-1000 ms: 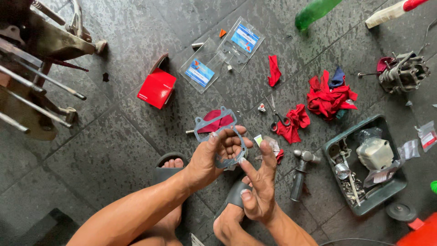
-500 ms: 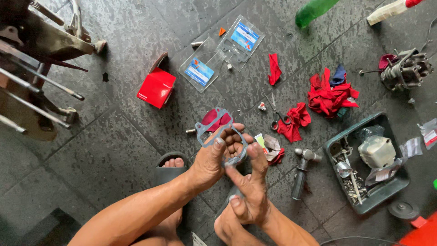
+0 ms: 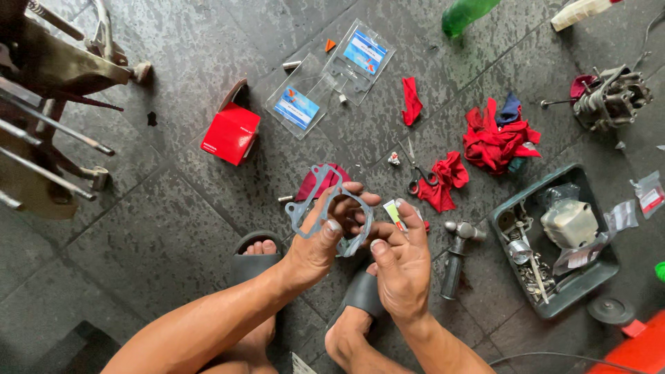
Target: The person sits on the workshop floor assembling a small engine cylinder assembly. They fit a piston into the cylinder, position a gasket on the cylinder, and press the components together by hand, with a parts tray, rags, and a red parts box on the floor around them.
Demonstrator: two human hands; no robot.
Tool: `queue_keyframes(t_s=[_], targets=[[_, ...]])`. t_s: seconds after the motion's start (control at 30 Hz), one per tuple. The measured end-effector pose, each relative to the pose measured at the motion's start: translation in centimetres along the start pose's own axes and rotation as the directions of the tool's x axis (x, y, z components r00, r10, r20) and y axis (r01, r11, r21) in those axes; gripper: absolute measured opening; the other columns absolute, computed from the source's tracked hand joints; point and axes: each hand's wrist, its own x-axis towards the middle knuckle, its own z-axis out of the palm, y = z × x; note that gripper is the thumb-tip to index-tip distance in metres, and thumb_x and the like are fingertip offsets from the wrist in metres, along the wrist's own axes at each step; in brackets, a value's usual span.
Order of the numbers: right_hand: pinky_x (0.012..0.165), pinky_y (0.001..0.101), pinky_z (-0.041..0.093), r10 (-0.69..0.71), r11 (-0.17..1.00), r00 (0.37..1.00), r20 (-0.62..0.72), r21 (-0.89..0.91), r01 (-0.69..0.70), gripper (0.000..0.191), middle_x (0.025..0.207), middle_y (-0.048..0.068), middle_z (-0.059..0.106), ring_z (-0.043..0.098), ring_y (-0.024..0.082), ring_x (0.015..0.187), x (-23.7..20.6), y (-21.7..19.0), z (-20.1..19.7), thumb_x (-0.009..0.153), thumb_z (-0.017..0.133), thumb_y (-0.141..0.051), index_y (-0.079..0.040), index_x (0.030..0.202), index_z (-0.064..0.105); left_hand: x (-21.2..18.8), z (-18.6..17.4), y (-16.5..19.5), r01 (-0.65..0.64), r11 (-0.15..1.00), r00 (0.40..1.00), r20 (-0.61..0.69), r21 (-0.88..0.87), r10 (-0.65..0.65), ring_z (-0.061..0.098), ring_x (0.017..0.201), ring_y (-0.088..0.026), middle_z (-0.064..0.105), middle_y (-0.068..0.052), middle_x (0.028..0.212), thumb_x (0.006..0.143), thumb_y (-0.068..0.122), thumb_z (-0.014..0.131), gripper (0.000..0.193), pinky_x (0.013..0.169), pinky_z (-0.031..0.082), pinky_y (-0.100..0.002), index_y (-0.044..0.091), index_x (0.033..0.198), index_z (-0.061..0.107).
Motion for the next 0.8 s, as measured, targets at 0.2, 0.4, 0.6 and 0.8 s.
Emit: queue_keyframes(t_s=[0.2, 0.4, 0.6, 0.8], targets=[[0.069, 0.0209, 0.05, 0.028, 0.986, 0.996, 0.089, 0.161, -0.042, 0.068, 0.109, 0.013, 0.069, 0.067, 0.016, 0.094, 0.2, -0.4, 0.1, 0.097, 0.067, -0.005, -0.008, 0.155, 0.033, -0.1, 0.5, 0.6, -0.019, 1.0, 0.999, 0.03, 0.006, 0.019, 0.05, 0.117, -0.017, 0.049, -0.013, 0.153, 0.092, 0.064, 0.072, 0.095, 0.105, 0.047, -0.035, 0.009, 0.157, 0.03], [0.057, 0.0244, 0.053, 0.076, 0.987, 0.996, -0.043, 0.146, -0.069, 0.067, 0.103, 0.013, 0.071, 0.067, 0.012, 0.082, 1.0, -1.0, -0.3, 0.092, 0.068, 0.002, -0.006, 0.15, 0.036, -0.8, -0.3, 0.6, -0.045, 0.981, 0.99, 0.143, 0.188, 0.018, 0.051, 0.12, -0.018, 0.042, -0.011, 0.157, 0.089, 0.045, 0.081, 0.101, 0.105, 0.048, -0.037, 0.012, 0.162, 0.02], [0.081, 0.0327, 0.059, -0.009, 0.991, 1.0, 0.011, 0.132, 0.007, 0.072, 0.1, 0.014, 0.072, 0.071, 0.017, 0.088, 1.7, -2.3, -2.2, 0.09, 0.069, 0.005, -0.002, 0.152, 0.033, -1.4, -3.7, 0.7, 0.121, 0.977, 0.975, 0.161, 0.178, -0.15, 0.064, 0.112, -0.019, 0.062, -0.013, 0.135, 0.104, 0.034, 0.068, 0.059, 0.104, 0.053, -0.038, -0.002, 0.147, 0.051], [0.078, 0.0268, 0.052, 0.109, 0.993, 0.971, 0.211, -0.073, -0.095, 0.081, 0.091, 0.01, 0.069, 0.066, 0.013, 0.083, 3.2, -4.1, -4.0, 0.088, 0.072, 0.007, -0.001, 0.157, 0.031, 0.7, -3.8, 1.7, 0.619, 0.785, 0.775, 0.192, -0.039, -0.602, 0.07, 0.075, -0.019, 0.075, -0.013, 0.09, 0.094, 0.033, 0.066, 0.038, 0.067, 0.057, -0.037, -0.003, 0.107, 0.07]])
